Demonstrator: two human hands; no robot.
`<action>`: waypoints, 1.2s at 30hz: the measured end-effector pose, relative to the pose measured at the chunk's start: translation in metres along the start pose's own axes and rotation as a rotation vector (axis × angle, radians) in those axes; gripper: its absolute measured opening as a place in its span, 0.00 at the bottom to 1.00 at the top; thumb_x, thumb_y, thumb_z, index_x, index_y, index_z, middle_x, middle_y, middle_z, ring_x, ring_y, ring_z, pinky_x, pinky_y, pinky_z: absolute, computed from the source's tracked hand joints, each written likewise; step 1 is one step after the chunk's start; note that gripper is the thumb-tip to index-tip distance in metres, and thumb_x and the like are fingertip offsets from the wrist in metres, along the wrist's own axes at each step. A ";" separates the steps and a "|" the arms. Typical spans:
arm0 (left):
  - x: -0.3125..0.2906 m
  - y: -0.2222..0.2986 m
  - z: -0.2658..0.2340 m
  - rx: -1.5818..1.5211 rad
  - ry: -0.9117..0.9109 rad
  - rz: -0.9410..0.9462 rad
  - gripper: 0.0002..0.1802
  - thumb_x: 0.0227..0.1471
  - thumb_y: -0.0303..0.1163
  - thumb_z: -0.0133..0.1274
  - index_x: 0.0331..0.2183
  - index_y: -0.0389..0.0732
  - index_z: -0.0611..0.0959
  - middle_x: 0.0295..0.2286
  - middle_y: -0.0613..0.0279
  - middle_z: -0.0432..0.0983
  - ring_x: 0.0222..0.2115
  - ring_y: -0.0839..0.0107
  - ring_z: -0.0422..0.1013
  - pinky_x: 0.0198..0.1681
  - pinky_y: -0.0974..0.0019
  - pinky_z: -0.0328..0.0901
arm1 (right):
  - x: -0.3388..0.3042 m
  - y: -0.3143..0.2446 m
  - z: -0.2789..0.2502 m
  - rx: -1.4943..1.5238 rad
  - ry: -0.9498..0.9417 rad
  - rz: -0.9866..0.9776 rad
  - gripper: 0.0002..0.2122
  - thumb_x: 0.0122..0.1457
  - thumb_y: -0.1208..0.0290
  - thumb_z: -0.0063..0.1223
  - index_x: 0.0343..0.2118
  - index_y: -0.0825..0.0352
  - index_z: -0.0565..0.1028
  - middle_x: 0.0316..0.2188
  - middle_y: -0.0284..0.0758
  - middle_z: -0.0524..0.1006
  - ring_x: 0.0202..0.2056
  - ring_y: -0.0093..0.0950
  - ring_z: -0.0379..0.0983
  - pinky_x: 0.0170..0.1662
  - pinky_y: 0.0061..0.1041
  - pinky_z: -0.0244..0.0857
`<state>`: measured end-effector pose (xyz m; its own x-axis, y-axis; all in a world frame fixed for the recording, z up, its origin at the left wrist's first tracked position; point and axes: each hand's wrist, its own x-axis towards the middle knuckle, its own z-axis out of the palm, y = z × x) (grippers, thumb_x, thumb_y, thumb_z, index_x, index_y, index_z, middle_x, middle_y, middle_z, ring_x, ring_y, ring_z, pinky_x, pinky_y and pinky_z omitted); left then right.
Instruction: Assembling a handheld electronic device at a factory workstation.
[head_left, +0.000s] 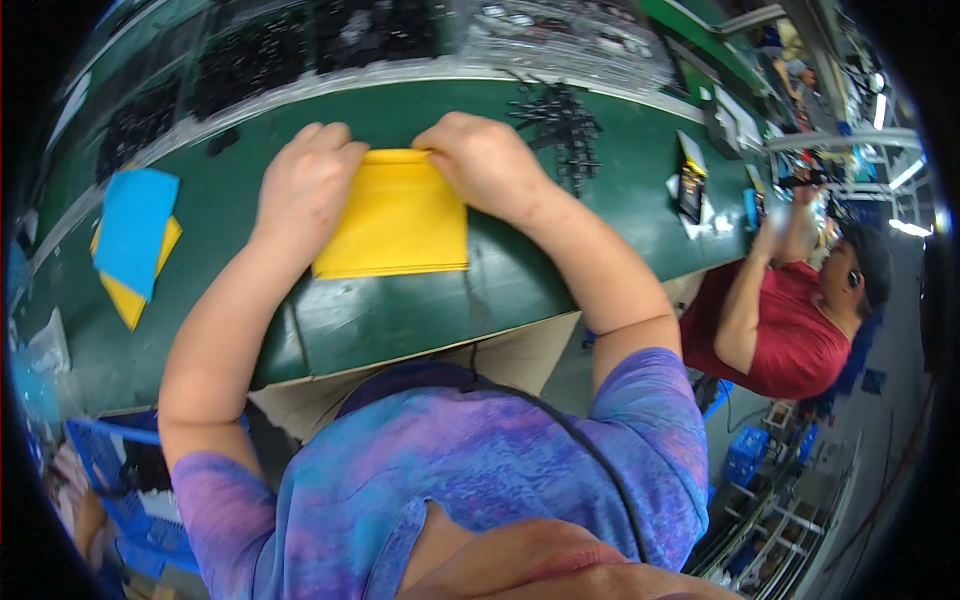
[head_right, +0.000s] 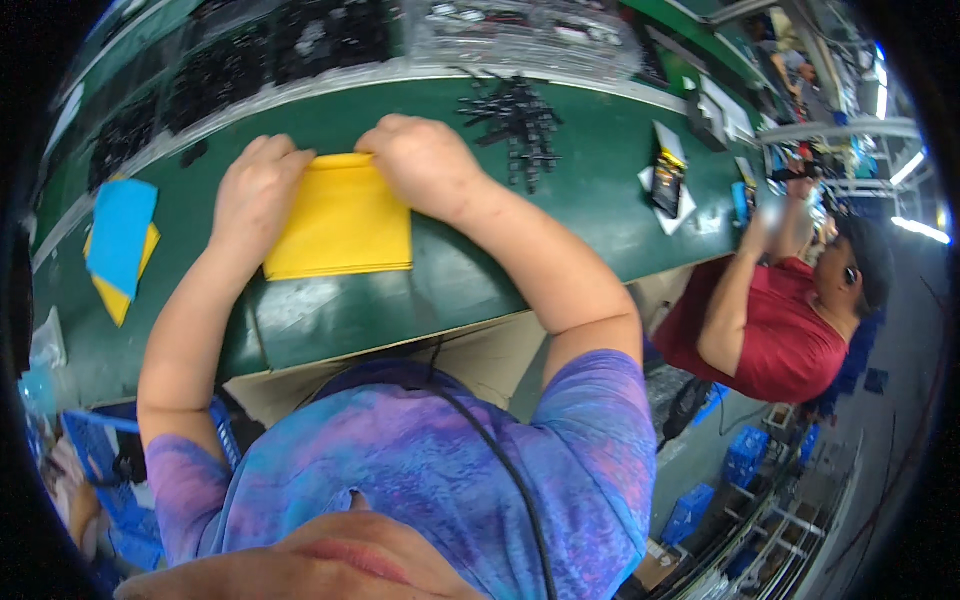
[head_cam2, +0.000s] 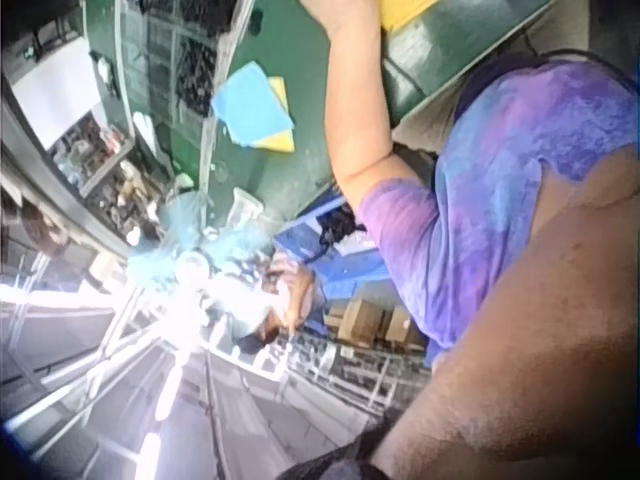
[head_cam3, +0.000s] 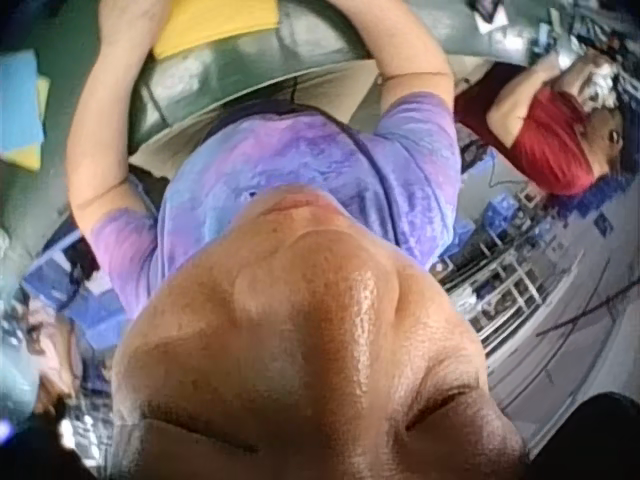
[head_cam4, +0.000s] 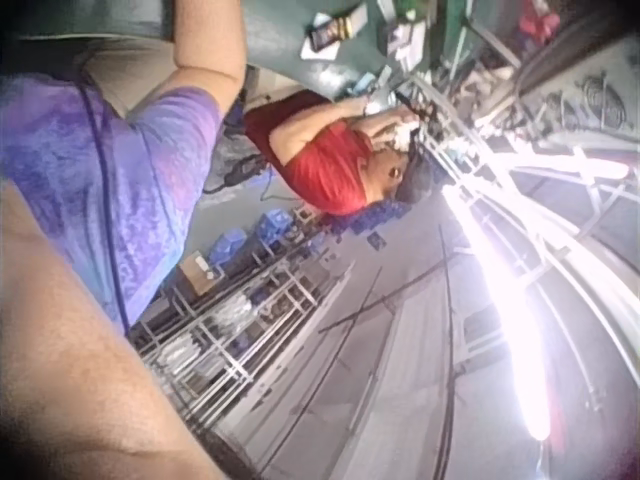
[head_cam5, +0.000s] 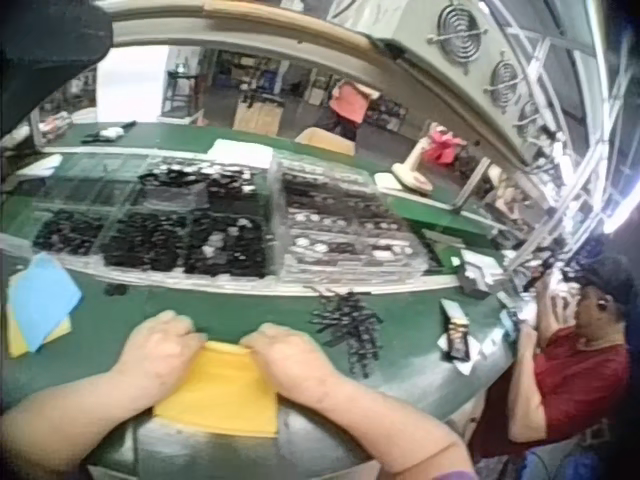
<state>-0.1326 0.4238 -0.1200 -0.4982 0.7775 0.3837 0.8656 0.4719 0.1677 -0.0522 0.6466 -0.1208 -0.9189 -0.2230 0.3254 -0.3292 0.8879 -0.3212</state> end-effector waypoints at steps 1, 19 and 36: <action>0.000 0.000 0.000 -0.026 0.005 0.014 0.12 0.47 0.25 0.52 0.36 0.37 0.85 0.29 0.58 0.74 0.34 0.59 0.72 0.38 0.60 0.69 | 0.000 0.000 0.000 -0.008 0.002 0.023 0.07 0.52 0.77 0.55 0.34 0.65 0.80 0.30 0.38 0.78 0.35 0.39 0.76 0.40 0.34 0.72; -0.003 0.001 0.009 0.083 -0.035 0.005 0.06 0.46 0.30 0.57 0.30 0.40 0.84 0.29 0.61 0.75 0.34 0.61 0.72 0.38 0.60 0.70 | 0.002 -0.007 -0.003 0.090 -0.066 -0.030 0.05 0.50 0.73 0.59 0.31 0.64 0.78 0.31 0.35 0.77 0.38 0.36 0.74 0.43 0.33 0.69; -0.005 0.005 0.011 0.008 -0.048 -0.047 0.21 0.49 0.41 0.60 0.45 0.42 0.83 0.38 0.63 0.79 0.43 0.63 0.70 0.50 0.59 0.63 | 0.004 0.004 0.011 0.066 0.006 -0.051 0.13 0.51 0.70 0.62 0.40 0.64 0.79 0.35 0.37 0.76 0.41 0.38 0.73 0.48 0.35 0.67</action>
<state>-0.1268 0.4268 -0.1312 -0.5407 0.7731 0.3318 0.8406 0.5120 0.1769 -0.0599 0.6450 -0.1309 -0.8994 -0.2645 0.3479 -0.3891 0.8472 -0.3618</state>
